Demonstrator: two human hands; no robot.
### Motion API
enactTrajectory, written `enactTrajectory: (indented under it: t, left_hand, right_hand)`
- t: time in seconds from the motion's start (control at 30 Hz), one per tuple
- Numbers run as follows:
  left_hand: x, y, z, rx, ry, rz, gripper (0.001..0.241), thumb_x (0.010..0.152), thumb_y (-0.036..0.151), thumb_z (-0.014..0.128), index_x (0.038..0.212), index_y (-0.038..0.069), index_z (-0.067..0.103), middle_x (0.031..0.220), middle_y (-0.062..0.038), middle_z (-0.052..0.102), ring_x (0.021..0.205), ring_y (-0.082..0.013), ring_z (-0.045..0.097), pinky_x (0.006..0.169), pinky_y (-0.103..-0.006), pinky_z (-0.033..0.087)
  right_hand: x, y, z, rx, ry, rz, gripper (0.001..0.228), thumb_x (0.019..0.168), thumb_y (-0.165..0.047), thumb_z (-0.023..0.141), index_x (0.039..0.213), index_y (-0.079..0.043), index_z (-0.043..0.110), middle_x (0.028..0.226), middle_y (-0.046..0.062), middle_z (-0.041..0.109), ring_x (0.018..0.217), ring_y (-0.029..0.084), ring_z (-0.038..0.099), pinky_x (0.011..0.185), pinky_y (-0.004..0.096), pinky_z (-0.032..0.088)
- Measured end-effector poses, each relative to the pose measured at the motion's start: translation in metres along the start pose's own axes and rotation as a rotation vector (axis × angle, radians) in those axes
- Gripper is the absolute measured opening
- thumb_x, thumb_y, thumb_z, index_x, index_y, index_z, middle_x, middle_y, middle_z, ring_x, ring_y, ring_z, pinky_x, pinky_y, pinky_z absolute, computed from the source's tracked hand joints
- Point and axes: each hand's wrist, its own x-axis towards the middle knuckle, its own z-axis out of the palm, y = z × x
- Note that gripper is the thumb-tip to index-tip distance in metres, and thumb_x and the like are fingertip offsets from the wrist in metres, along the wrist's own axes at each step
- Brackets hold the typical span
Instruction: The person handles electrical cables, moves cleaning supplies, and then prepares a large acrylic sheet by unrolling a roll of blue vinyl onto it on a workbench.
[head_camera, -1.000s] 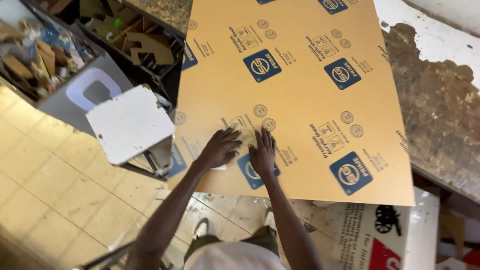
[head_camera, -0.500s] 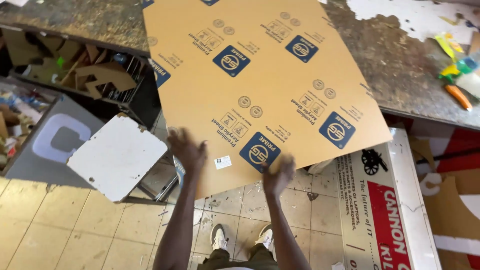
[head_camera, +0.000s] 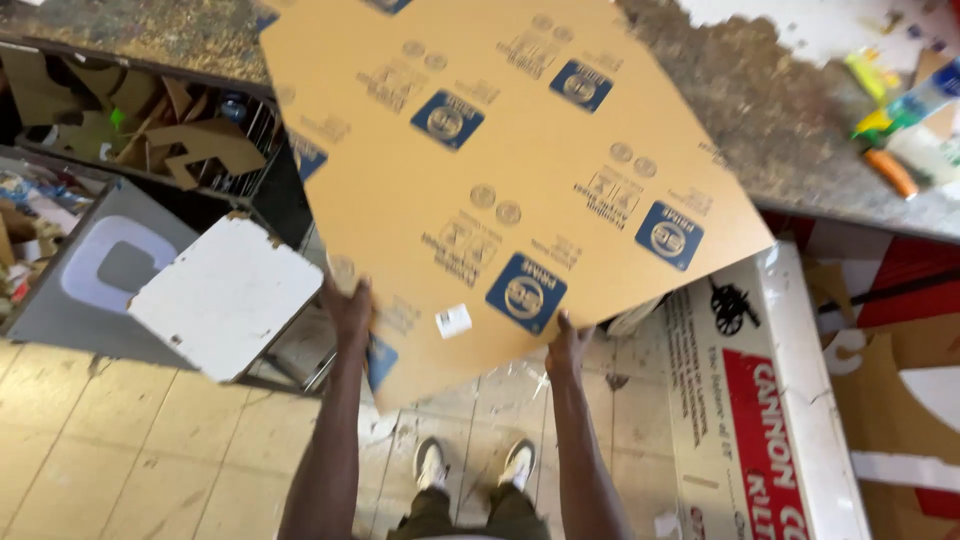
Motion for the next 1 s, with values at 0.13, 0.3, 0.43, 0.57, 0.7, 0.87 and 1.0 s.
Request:
enactTrajectory:
  t: [0.13, 0.3, 0.43, 0.57, 0.7, 0.87, 1.0]
  left_hand:
    - [-0.103, 0.0, 0.031, -0.06, 0.103, -0.093, 0.084, 0.091, 0.026, 0.09, 0.159, -0.009, 0.055, 0.152, -0.037, 0.054, 0.147, -0.0494, 0.054, 0.129, -0.0573, 0.041]
    - [-0.195, 0.005, 0.099, -0.368, 0.111, -0.15, 0.096, 0.088, 0.044, 0.099, 0.16, -0.001, 0.052, 0.142, -0.02, 0.057, 0.134, -0.0271, 0.06, 0.124, -0.0498, 0.046]
    - [-0.27, 0.045, 0.158, -0.424, 0.038, -0.423, 0.083, 0.109, 0.022, 0.076, 0.172, 0.005, 0.024, 0.176, -0.029, 0.026, 0.167, -0.0411, 0.032, 0.14, -0.0616, 0.026]
    - [-0.301, 0.135, 0.238, -0.66, 0.07, -0.526, 0.071, 0.11, 0.01, 0.066, 0.173, 0.021, 0.036, 0.166, -0.013, 0.05, 0.145, -0.0313, 0.063, 0.125, -0.0561, 0.05]
    - [-0.282, 0.124, 0.303, -0.74, 0.047, -0.485, 0.06, 0.107, 0.004, 0.07, 0.163, 0.012, 0.05, 0.153, -0.015, 0.062, 0.126, -0.023, 0.065, 0.104, -0.0497, 0.058]
    - [-0.265, 0.075, 0.311, -0.584, -0.585, -0.558, 0.049, 0.115, 0.014, 0.063, 0.161, -0.001, 0.056, 0.137, -0.022, 0.073, 0.109, -0.0335, 0.081, 0.098, -0.0536, 0.072]
    - [-0.226, 0.103, 0.293, -0.486, -0.711, -0.514, 0.022, 0.119, 0.026, 0.063, 0.127, 0.005, 0.067, 0.109, -0.02, 0.079, 0.095, -0.0322, 0.084, 0.086, -0.045, 0.073]
  right_hand:
    - [0.075, -0.018, -0.058, -0.161, 0.014, 0.042, 0.055, 0.105, -0.019, 0.085, 0.152, -0.018, 0.056, 0.123, 0.019, 0.072, 0.097, 0.036, 0.075, 0.078, 0.061, 0.063]
    - [0.183, -0.088, -0.076, -0.209, -0.154, 0.011, 0.071, 0.103, -0.017, 0.086, 0.166, -0.014, 0.052, 0.118, 0.027, 0.074, 0.092, 0.047, 0.08, 0.074, 0.067, 0.068]
    - [0.225, -0.122, -0.083, -0.281, -0.095, -0.164, 0.095, 0.088, 0.0, 0.099, 0.165, 0.003, 0.043, 0.15, 0.036, 0.053, 0.136, 0.048, 0.061, 0.117, 0.066, 0.049]
    - [0.205, -0.146, -0.086, -0.428, -0.128, -0.18, 0.089, 0.1, -0.019, 0.094, 0.172, -0.003, 0.044, 0.161, 0.027, 0.058, 0.146, 0.039, 0.06, 0.124, 0.065, 0.043]
    - [0.089, -0.147, -0.132, -0.606, -0.077, 0.123, 0.1, 0.091, -0.058, 0.095, 0.168, -0.008, 0.054, 0.157, 0.033, 0.062, 0.139, 0.051, 0.065, 0.111, 0.07, 0.048]
    - [0.14, -0.085, -0.206, 0.546, -0.121, 0.378, 0.026, 0.106, -0.025, 0.084, 0.113, 0.001, 0.083, 0.109, 0.029, 0.083, 0.101, 0.045, 0.084, 0.101, 0.054, 0.071]
    - [0.193, -0.116, -0.19, 0.363, -0.083, 0.182, 0.035, 0.105, -0.018, 0.087, 0.134, -0.003, 0.072, 0.114, 0.027, 0.081, 0.096, 0.048, 0.083, 0.097, 0.064, 0.07]
